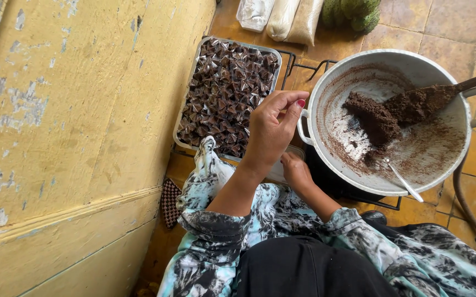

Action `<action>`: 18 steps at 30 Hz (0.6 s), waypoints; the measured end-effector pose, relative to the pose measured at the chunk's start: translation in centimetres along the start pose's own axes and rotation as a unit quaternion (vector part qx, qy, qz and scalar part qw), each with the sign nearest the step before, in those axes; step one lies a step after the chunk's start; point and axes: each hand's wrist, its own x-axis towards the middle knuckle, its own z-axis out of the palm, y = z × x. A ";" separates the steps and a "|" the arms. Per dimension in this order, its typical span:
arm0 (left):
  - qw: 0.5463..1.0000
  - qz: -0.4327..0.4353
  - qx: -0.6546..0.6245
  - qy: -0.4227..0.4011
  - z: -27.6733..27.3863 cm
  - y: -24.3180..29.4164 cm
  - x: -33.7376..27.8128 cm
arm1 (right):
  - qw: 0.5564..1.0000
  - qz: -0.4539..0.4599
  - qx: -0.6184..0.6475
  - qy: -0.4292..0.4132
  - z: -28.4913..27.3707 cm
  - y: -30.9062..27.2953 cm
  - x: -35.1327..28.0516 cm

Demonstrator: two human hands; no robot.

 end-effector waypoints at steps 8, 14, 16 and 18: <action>0.992 0.025 0.088 -0.087 0.3 -2.8 -0.9 | 0.900 0.295 0.319 -0.021 -7.5 -2.6 0.4; 0.919 -0.049 0.229 -0.318 1.7 -5.5 -2.4 | 0.749 0.263 0.589 0.152 -13.0 -2.6 -0.1; 0.908 -0.132 0.223 -0.328 3.0 -6.7 -3.4 | 0.711 0.284 0.615 0.187 -15.8 -3.9 -0.1; 0.919 -0.126 0.201 -0.315 3.3 -5.0 -2.8 | 0.724 0.261 0.607 0.198 -17.1 -3.2 -0.5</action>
